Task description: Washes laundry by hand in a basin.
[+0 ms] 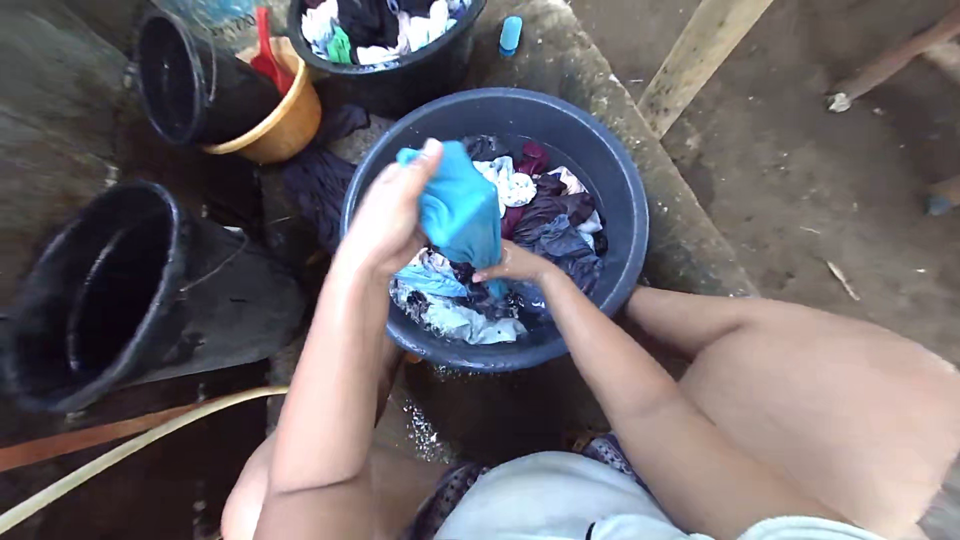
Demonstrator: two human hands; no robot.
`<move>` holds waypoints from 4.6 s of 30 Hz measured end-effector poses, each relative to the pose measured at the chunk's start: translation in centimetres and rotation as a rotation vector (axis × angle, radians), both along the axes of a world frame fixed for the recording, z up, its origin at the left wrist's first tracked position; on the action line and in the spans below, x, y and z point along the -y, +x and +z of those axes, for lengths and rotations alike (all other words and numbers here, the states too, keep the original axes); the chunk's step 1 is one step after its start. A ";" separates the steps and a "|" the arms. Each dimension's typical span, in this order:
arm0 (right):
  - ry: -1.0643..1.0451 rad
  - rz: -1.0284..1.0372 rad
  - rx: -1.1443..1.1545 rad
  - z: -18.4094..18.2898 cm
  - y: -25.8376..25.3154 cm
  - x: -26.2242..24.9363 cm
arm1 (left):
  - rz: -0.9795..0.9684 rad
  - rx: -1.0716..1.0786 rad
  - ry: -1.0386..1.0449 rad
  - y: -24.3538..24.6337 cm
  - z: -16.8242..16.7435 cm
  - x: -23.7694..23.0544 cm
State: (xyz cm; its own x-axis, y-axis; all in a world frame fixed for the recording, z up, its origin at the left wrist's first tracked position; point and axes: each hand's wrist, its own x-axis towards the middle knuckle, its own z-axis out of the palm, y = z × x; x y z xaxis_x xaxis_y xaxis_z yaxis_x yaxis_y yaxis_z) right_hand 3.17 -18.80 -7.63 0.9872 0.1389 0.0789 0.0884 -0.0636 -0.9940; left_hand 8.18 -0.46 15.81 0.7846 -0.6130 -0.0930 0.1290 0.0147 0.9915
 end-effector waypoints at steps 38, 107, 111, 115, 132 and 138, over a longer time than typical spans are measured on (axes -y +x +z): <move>-0.689 0.443 -0.489 -13.4 -6.1 -2.0 | 0.386 0.237 1.202 -3.2 -29.0 -11.4; 0.476 -0.625 -0.491 -0.3 0.1 -8.3 | 0.254 -0.295 -0.141 -0.4 -12.0 -8.2; -0.061 -0.453 -0.081 4.2 -0.3 -12.4 | 0.523 -0.609 -0.028 -1.1 -21.5 -4.6; -0.490 -0.306 -0.043 1.9 -0.1 -11.3 | 0.612 -0.564 -0.039 -2.2 -23.2 -1.7; -1.009 0.047 -0.620 -13.9 2.2 -4.7 | -0.555 0.027 1.296 1.7 -35.1 1.0; -0.702 0.383 -0.649 -8.3 6.7 -1.4 | -0.302 -0.185 0.939 3.9 -31.2 1.0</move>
State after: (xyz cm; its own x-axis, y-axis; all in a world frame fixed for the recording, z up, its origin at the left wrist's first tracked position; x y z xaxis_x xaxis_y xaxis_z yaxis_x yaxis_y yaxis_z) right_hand 9.89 -17.38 -15.93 0.6902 0.2623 -0.6744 -0.3158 -0.7294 -0.6068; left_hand 12.09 -1.43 -15.39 0.5330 -0.3999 -0.7457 0.1513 -0.8220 0.5490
